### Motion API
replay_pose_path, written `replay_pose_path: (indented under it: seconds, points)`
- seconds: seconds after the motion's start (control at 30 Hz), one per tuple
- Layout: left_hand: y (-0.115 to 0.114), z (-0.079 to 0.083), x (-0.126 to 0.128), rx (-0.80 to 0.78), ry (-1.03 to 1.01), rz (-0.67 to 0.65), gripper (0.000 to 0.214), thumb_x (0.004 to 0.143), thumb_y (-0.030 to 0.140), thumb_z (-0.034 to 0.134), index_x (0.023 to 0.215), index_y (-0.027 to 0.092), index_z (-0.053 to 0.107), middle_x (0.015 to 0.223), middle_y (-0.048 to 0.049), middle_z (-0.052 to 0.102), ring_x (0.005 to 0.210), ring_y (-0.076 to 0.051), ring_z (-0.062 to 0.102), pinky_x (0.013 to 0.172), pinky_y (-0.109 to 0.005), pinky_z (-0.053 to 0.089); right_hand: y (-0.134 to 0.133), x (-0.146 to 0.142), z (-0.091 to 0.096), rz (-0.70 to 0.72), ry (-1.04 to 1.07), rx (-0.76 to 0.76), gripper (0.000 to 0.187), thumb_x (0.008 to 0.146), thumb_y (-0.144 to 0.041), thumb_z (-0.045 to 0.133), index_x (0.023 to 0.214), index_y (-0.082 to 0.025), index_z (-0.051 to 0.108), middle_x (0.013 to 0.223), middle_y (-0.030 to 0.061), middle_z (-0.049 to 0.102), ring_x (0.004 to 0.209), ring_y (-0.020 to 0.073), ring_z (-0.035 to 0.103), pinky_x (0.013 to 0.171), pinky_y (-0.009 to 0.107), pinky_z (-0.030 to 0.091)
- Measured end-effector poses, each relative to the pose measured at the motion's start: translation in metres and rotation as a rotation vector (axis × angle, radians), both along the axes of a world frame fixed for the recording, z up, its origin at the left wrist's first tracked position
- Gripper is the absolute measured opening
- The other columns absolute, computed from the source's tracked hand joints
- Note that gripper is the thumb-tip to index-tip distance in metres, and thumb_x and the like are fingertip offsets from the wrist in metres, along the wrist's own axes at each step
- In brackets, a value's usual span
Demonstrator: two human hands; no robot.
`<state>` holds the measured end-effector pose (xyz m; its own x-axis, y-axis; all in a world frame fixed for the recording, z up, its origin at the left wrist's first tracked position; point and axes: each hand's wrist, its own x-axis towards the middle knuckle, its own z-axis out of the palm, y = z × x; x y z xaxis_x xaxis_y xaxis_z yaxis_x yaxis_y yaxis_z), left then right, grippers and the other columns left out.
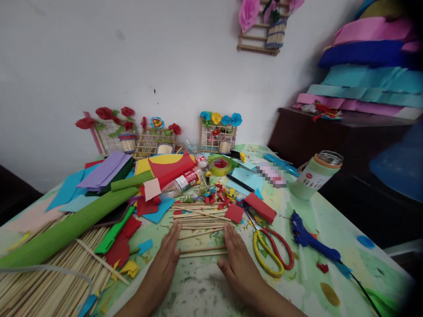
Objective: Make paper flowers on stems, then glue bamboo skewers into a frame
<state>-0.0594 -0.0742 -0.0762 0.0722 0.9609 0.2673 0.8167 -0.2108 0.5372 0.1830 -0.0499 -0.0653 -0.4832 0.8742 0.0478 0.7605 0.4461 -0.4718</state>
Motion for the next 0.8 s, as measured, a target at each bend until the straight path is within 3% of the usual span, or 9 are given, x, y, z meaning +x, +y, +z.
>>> replay_pose_path:
  seconds: [0.1, 0.27, 0.37, 0.53, 0.8]
  points:
    - [-0.005, -0.005, 0.010, 0.164, 0.261, -0.033, 0.058, 0.093, 0.029, 0.033, 0.146, 0.025, 0.010, 0.151, -0.0081, 0.023, 0.139, -0.022, 0.017, 0.111, -0.051, 0.017, -0.004, -0.005, 0.008, 0.022, -0.094, 0.020, 0.082, 0.087, -0.059, 0.033, 0.145, -0.005, 0.013, 0.150, 0.0175, 0.007, 0.139, 0.0295, 0.004, 0.111, 0.051, 0.016]
    - [-0.018, -0.015, 0.028, 0.365, 0.588, -0.179, 0.066, 0.087, 0.041, 0.043, 0.145, 0.019, 0.020, 0.145, -0.0089, 0.037, 0.137, -0.023, 0.023, 0.113, -0.044, 0.002, -0.013, -0.008, 0.006, 0.177, -0.148, 0.059, 0.080, 0.085, -0.061, 0.035, 0.146, -0.017, 0.010, 0.150, 0.0135, 0.002, 0.139, 0.0321, 0.002, 0.109, 0.058, 0.012]
    - [-0.020, -0.018, 0.032, 0.329, 0.635, -0.214, 0.067, 0.086, 0.047, 0.042, 0.144, 0.018, 0.025, 0.142, -0.0082, 0.041, 0.134, -0.024, 0.030, 0.112, -0.042, 0.001, -0.016, -0.008, 0.002, 0.253, -0.164, 0.035, 0.081, 0.084, -0.062, 0.036, 0.146, -0.017, 0.010, 0.150, 0.0133, 0.004, 0.139, 0.0312, 0.004, 0.110, 0.056, 0.011]
    - [-0.020, -0.015, 0.034, 0.205, 0.625, -0.243, 0.066, 0.085, 0.052, 0.039, 0.141, 0.018, 0.033, 0.141, -0.0100, 0.043, 0.130, -0.026, 0.036, 0.110, -0.044, 0.015, -0.018, -0.008, 0.010, 0.271, -0.191, -0.027, 0.083, 0.082, -0.064, 0.038, 0.146, -0.016, 0.015, 0.150, 0.0137, 0.005, 0.140, 0.0299, 0.004, 0.111, 0.053, 0.009]
    - [-0.021, -0.006, 0.034, 0.075, 0.596, -0.266, 0.066, 0.087, 0.053, 0.032, 0.141, 0.015, 0.032, 0.143, -0.0120, 0.038, 0.133, -0.026, 0.030, 0.110, -0.046, 0.011, -0.017, -0.009, 0.012, 0.276, -0.200, -0.030, 0.080, 0.085, -0.061, 0.036, 0.145, -0.012, 0.017, 0.151, 0.0137, 0.007, 0.140, 0.0275, 0.003, 0.112, 0.051, 0.004]
